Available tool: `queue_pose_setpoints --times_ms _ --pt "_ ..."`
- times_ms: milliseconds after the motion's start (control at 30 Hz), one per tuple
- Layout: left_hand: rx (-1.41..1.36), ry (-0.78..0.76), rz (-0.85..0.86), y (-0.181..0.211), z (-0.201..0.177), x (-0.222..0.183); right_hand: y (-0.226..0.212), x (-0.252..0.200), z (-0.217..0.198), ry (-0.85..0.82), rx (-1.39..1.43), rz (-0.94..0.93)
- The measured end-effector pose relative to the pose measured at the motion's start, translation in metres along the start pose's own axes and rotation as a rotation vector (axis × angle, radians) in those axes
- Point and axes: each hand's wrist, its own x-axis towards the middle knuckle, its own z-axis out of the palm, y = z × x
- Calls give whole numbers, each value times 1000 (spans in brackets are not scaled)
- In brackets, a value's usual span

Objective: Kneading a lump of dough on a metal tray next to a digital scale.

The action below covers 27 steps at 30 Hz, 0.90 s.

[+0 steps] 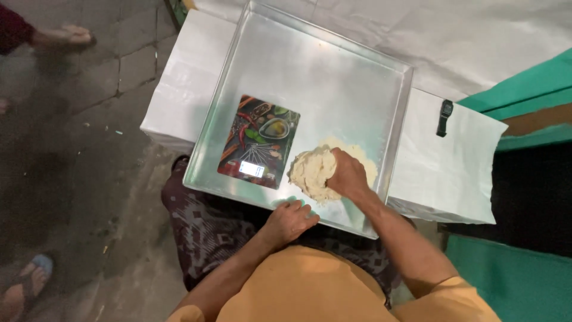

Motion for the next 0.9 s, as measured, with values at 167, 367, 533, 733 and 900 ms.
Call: queue_pose_setpoints --times_ms 167,367,533,733,900 --pt "-45 -13 0 2 1 -2 5 -13 17 94 15 88" --pt "-22 -29 -30 4 18 -13 -34 -40 -27 132 285 352" --pt "13 -5 -41 9 7 -7 -30 -61 -23 230 727 517" --pt "-21 -14 -75 12 10 -2 44 -43 30 390 1176 683" --pt "-69 -36 -91 11 16 -8 -43 -77 -56 466 1134 554"
